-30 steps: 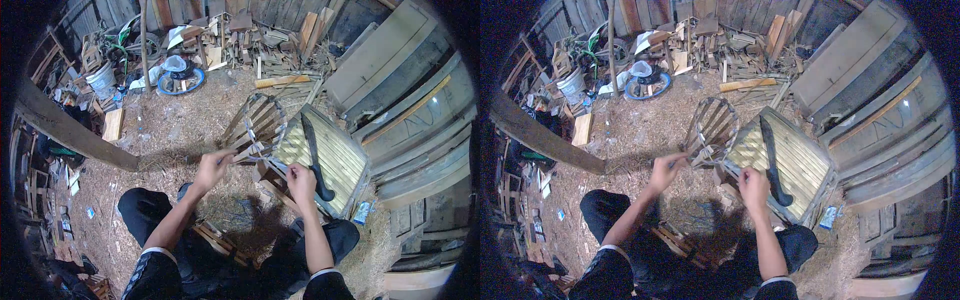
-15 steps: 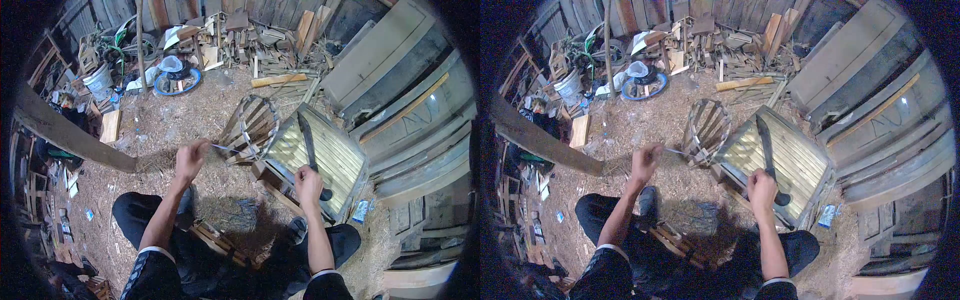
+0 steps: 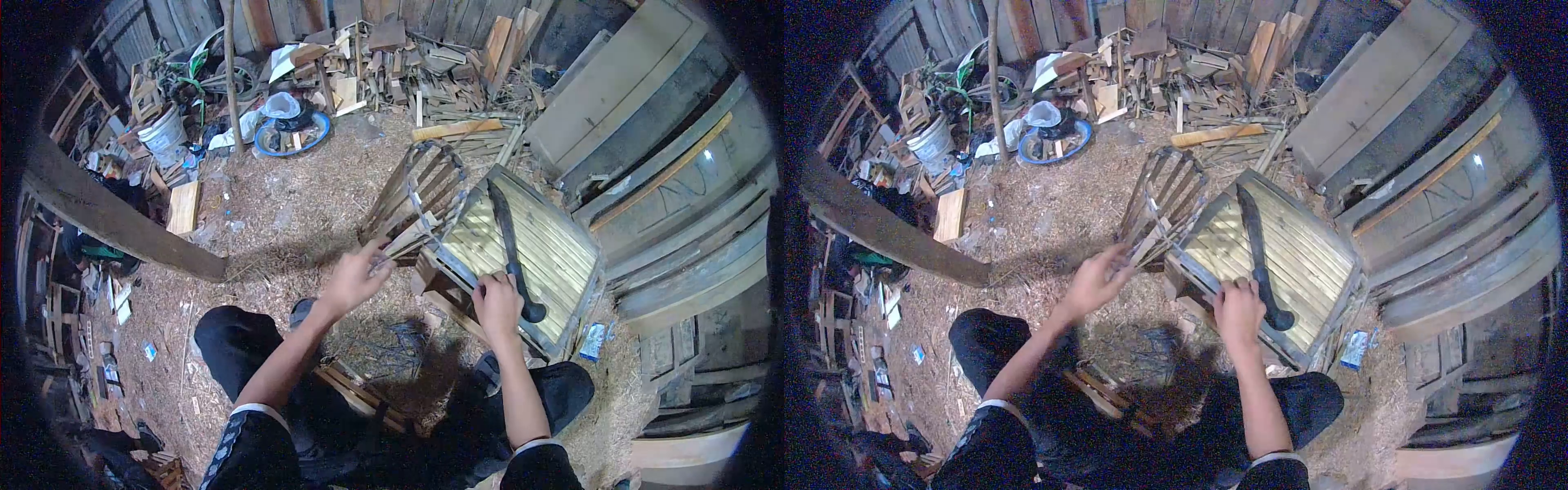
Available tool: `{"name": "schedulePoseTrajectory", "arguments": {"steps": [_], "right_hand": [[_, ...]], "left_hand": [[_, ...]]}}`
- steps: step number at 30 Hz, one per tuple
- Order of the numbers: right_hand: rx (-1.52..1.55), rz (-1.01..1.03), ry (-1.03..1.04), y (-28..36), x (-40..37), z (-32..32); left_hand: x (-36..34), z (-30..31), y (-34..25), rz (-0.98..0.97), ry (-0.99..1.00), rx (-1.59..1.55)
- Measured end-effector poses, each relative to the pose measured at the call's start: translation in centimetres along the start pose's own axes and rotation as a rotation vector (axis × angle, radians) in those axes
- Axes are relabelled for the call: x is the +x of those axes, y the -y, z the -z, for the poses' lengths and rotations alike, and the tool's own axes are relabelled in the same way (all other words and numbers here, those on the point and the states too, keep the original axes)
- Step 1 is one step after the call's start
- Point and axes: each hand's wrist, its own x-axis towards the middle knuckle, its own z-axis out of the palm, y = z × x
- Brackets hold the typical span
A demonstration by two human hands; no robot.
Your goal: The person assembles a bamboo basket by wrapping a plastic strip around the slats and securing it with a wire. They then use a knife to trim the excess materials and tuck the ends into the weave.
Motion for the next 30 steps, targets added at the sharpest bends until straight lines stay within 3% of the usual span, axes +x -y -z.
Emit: {"name": "schedulePoseTrajectory", "arguments": {"steps": [4, 7, 9, 10, 12, 16, 19, 21, 24, 28, 30], "right_hand": [[0.007, 0.006, 0.058, 0.5, 0.1, 0.3], [-0.011, 0.091, -0.031, 1.1, 0.0, 0.7], [0.029, 0.075, 0.004, 1.4, -0.1, 0.8], [0.026, 0.073, 0.003, 1.3, -0.2, 0.8], [0.081, 0.082, 0.089, 1.3, -0.5, 0.7], [0.092, 0.06, 0.264, 1.7, -1.2, 0.1], [0.181, 0.195, 0.201, 1.5, -1.7, -0.5], [0.181, 0.216, 0.293, 1.9, -1.6, 0.1], [0.185, 0.208, 0.333, 1.8, -1.5, 0.2], [0.237, 0.149, 0.335, 2.2, -0.1, 1.1], [0.466, 0.072, 0.191, 2.6, 1.3, 0.8]], "left_hand": [[1.7, -2.2, -0.8, -0.049, -0.072, -0.142], [3.2, -3.5, -0.9, -0.19, -0.183, -0.162], [3.7, -3.7, -1.7, 0.003, -0.155, -0.142], [4.0, -4.0, -1.7, 0.001, -0.153, -0.144], [4.5, -5.0, -1.3, 0.148, -0.079, -0.321], [4.9, -7.0, -0.9, -0.031, -0.171, -0.401], [4.8, -6.4, -1.9, 0.12, -0.052, -0.297], [4.7, -6.2, -2.5, 0.327, 0.074, -0.527], [5.2, -8.2, -0.3, 0.193, -0.003, -0.585], [5.0, -8.0, -0.6, 0.163, -0.018, -0.608], [4.7, -7.3, -1.2, 0.169, 0.014, -0.544]]}}
